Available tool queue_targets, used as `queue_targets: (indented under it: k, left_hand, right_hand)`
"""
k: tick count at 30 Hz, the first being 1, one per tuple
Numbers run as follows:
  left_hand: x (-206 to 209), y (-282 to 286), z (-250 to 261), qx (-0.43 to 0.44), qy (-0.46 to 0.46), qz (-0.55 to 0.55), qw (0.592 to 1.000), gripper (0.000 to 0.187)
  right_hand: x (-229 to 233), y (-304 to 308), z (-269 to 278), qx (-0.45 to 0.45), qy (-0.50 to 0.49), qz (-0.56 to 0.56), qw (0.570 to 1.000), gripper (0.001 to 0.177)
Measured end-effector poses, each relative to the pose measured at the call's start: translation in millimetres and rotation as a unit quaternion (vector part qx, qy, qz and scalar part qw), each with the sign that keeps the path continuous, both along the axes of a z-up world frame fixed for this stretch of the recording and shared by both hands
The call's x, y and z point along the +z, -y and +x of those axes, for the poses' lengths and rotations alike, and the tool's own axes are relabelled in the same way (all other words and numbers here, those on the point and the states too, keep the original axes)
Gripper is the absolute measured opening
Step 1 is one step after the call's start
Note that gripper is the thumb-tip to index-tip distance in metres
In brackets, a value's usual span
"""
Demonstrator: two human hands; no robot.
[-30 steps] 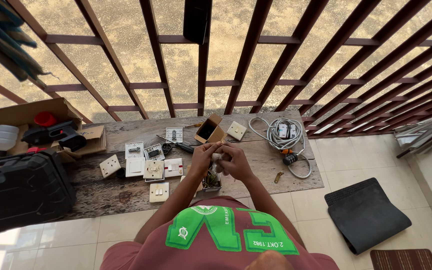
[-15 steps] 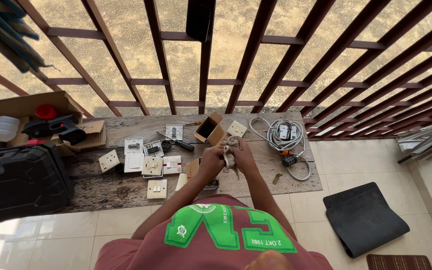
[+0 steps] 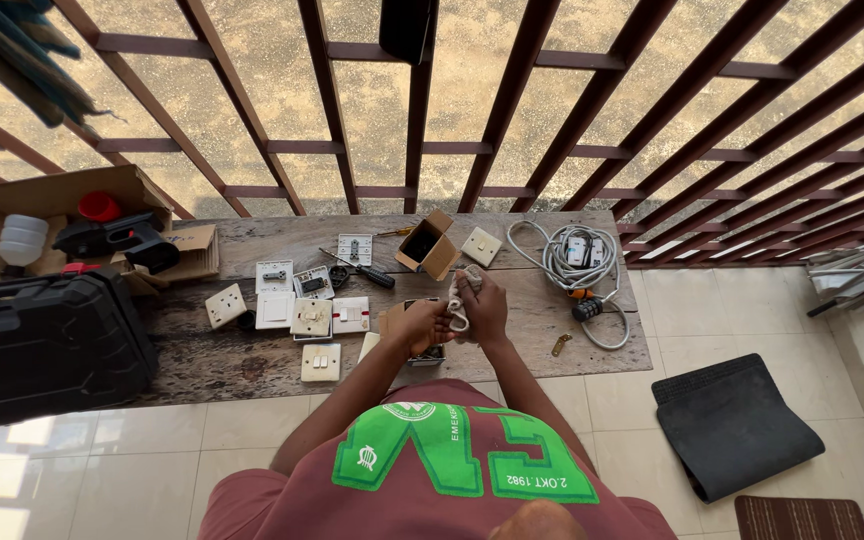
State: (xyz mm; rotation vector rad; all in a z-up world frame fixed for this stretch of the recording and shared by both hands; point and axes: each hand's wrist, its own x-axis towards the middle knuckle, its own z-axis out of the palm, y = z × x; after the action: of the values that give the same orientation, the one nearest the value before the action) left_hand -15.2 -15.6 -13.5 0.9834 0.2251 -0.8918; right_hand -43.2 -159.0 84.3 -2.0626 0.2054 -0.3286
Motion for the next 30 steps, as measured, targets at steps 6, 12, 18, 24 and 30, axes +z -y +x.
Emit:
queue_targets:
  k: [6,12,18,24,30]
  left_hand:
    - [-29,-19,15,0.04,0.028,0.039,0.998,0.019]
    - [-26,-33,8,0.019,0.034,0.056,0.998,0.005]
    - [-29,-45,8,-0.042,0.025,0.057,0.997,0.007]
    - [-17,-69,11,-0.035,0.131,0.236,0.962,0.007]
    - [-31,-67,7,-0.002,0.252,0.399,0.881,0.011]
  right_hand:
    - [7,-10,-2,0.138,0.067,0.009,0.988,0.021]
    - [3,-19,-6,0.207,0.104,-0.013,0.973,0.034]
    - [-26,-27,-10,0.082,0.082,0.008,0.993,0.025]
    - [-52,-5,-10,-0.041,0.063,0.213,0.974,0.032]
    - [-57,7,-25,-0.065,0.072,0.241,0.966,0.031]
